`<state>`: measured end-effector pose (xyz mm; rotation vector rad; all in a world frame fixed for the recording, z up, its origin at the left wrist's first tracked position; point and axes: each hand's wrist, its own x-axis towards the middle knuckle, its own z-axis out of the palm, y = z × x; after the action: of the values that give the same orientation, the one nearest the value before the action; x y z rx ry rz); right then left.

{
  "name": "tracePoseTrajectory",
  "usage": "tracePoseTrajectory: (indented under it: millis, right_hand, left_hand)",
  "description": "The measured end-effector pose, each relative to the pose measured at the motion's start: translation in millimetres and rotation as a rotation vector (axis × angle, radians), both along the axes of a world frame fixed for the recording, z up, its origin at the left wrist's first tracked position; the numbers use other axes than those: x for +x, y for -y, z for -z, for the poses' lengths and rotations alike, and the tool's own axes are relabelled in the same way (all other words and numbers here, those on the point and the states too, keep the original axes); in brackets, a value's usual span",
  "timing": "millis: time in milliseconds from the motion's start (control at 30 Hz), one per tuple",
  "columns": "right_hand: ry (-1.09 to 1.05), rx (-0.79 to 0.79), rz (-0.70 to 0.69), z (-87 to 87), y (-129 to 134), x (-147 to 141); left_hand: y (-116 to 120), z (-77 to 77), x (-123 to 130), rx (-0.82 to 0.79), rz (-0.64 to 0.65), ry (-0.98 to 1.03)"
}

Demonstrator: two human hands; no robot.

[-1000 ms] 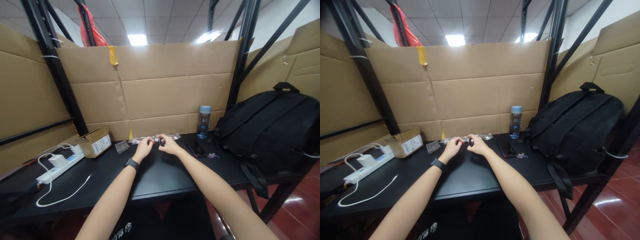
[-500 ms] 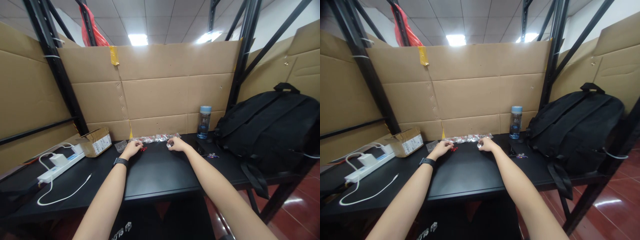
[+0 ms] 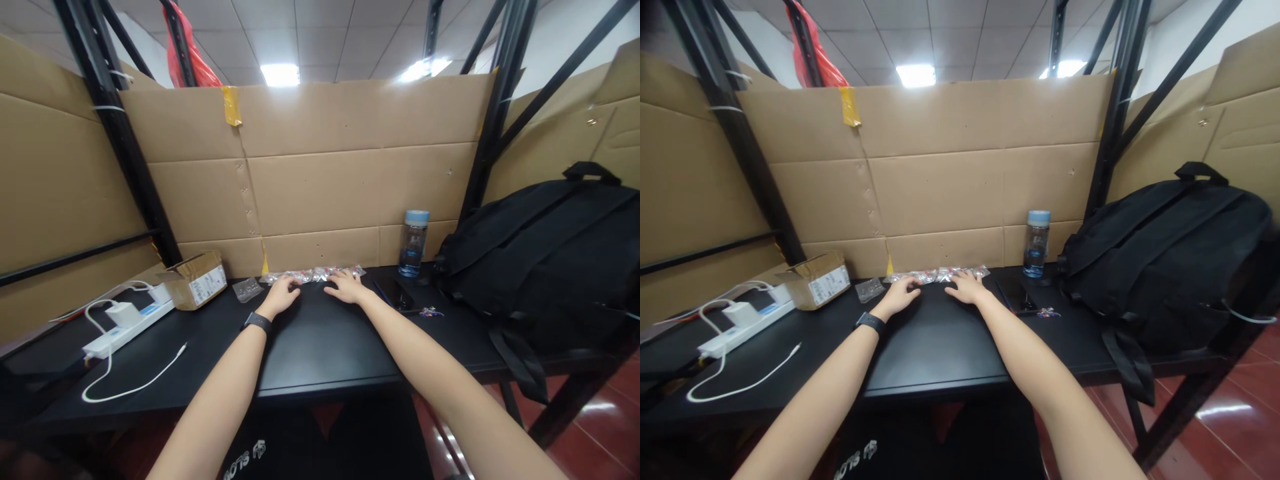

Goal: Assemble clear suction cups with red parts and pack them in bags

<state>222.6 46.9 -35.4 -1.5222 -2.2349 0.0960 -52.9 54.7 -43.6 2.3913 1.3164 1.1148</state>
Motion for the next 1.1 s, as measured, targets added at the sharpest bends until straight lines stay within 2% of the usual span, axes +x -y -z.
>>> tracePoseTrajectory:
  millis: [200,333,467,767,933,1100]
  right_hand:
    - [0.154,0.046,-0.026,-5.5,-22,-3]
    - [0.186,0.043,-0.013,-8.9,-15,1]
    - [0.190,0.016,-0.128,-13.4,0,-8]
    - [-0.095,0.134,-0.312,-17.9,27,-35]
    - [-0.271,0.156,-0.274,-25.9,32,-30]
    - [-0.396,0.213,-0.277,-33.9,31,-23]
  left_hand:
    - [1,1.7,3,0.059,0.024,0.008]
    - [0,1.7,3,0.025,0.007,0.009]
    - [2,-1.0,4,0.017,0.023,0.018]
    - [16,-5.7,16,-0.077,0.214,0.015]
    - [21,-6.6,20,-0.122,0.242,0.042]
    - [30,-18.8,27,-0.103,0.291,0.147]
